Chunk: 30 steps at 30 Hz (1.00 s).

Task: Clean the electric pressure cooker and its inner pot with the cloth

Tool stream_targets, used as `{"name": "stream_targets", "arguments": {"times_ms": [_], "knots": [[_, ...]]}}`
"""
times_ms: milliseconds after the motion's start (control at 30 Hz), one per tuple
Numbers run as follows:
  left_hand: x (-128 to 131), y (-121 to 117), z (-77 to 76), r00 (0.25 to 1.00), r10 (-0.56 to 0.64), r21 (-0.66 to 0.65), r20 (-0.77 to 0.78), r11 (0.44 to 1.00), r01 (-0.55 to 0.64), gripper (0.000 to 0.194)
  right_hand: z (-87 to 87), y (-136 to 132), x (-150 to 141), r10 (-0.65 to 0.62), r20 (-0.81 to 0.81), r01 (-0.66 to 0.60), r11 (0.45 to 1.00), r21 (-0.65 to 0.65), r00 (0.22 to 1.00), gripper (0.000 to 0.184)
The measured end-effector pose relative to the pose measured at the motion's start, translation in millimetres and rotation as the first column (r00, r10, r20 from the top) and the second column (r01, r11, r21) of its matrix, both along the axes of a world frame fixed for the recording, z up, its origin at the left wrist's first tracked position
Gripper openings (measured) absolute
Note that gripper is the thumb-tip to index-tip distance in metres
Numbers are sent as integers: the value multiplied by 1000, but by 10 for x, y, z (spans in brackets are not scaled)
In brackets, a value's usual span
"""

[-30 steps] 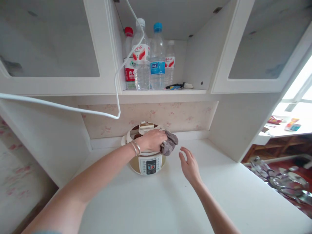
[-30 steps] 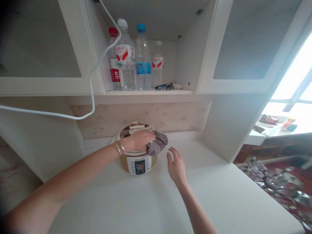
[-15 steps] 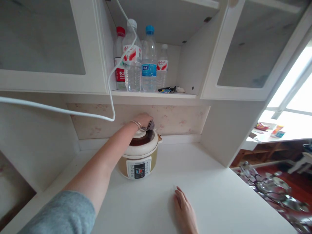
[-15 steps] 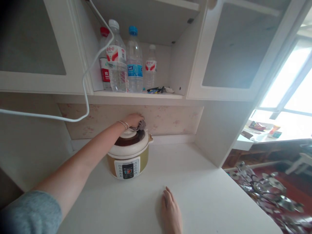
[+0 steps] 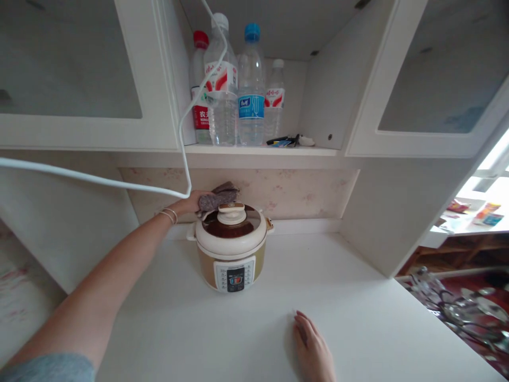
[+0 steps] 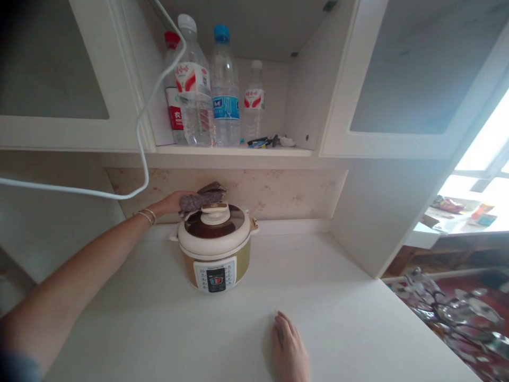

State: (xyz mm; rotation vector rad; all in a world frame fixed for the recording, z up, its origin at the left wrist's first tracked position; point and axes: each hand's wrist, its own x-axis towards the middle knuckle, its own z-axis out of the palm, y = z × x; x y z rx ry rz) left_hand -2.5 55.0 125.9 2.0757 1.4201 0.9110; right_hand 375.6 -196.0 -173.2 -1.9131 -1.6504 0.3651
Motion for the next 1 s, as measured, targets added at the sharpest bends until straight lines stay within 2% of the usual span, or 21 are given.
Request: {"name": "stream_targets", "arguments": {"times_ms": [67, 167, 267, 333, 467, 567, 700, 767, 833, 933, 1000], "knots": [[-243, -99, -147, 996, 5, 55, -89, 998, 0, 38, -5, 8, -5, 2, 30, -1, 1000, -10, 1000, 40], [-513, -314, -328, 976, 102, 106, -191, 991, -82, 33, -27, 25, -7, 14, 78, -13, 1000, -17, 997, 39], [-571, -663, -421, 966, 63, 138, -249, 990, -29, 32, -68, 48, -2, 26, 113, -22, 999, -33, 993, 38], [-469, -949, -450, 962, 13, 223, -272, 974, 50, 34, -98, 61, -1, 34, 132, -29, 999, -40, 991, 38], [20, -1418, -461, 896, -55, 347, -440, 910, 227, 49, -132, 72, -20, 51, 178, -47, 999, -25, 983, 39], [541, -1513, -429, 823, -94, 355, -561, 871, 341, 58, -110, 62, -48, 44, 194, -42, 999, -16, 980, 38], [1308, -1295, -395, 757, -48, 405, -651, 822, 401, 69, -27, 28, -86, 32, 191, -33, 999, -2, 981, 37], [1666, -1105, -409, 741, -12, 418, -672, 819, 393, 64, 14, 11, -98, 32, 187, -33, 999, -1, 982, 37], [1954, -920, -441, 712, 1, 390, -702, 837, 383, 51, 40, 0, -105, 32, 182, -32, 999, -5, 983, 37], [2180, -765, -482, 700, -9, 356, -714, 857, 373, 33, 48, -5, -104, 48, 170, -47, 999, -10, 984, 37], [2176, -788, -488, 727, -11, 372, -686, 854, 364, 28, 35, -4, -97, 56, 161, -55, 998, -8, 985, 36]]}}
